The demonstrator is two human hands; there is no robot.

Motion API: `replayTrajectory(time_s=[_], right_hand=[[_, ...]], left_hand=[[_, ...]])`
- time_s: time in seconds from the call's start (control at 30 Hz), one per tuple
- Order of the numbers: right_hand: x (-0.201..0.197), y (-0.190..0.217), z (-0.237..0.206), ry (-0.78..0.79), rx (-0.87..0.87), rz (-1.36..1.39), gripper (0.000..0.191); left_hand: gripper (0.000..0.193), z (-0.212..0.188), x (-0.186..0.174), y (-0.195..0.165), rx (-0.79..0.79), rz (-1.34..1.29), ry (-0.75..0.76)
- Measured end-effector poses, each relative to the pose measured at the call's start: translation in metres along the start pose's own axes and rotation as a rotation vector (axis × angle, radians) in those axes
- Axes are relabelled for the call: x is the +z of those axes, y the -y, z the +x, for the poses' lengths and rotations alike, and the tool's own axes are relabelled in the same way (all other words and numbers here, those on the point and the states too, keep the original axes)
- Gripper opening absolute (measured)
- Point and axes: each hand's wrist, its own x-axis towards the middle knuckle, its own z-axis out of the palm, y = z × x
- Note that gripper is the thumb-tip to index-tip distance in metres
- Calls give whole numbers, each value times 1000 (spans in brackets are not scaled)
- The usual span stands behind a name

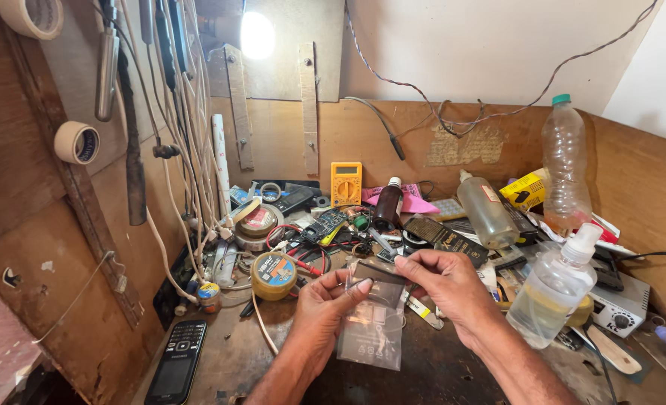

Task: The person disassembles a mobile phone, removes the battery and SIM card, and uses a small tool to clean the internal components. They then reassemble the phone and test the buttons.

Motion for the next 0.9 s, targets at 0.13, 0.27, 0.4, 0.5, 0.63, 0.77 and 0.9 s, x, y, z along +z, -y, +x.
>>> replayTrajectory(time_s=[0.13,0.27,0.4,0.5,0.63,0.77,0.9], right_hand=[[4,-1,1,-69,-54,-16,26],[6,2,-1,-149,-174,-113,28],[8,6,-4,-168,-254,-158,28],[10,6,-7,-194,-185,-78,28],[6,6,-8,-99,-170,64,27],[3,1,-14,92,-92,170,25],[11,-16,-23,267,-15,105,27]], left_hand=[[22,1,-1,4,44,131,-11],[29,1,-1,1,47,273,-33],[29,0,5,-6,-21,114,12],[25,-1,11,-8,31,165,0],[24,2,14,-9,120,245,-48],[23,8,14,-12,181,246,-77],[20,13,17,-11,216,123,-103]])
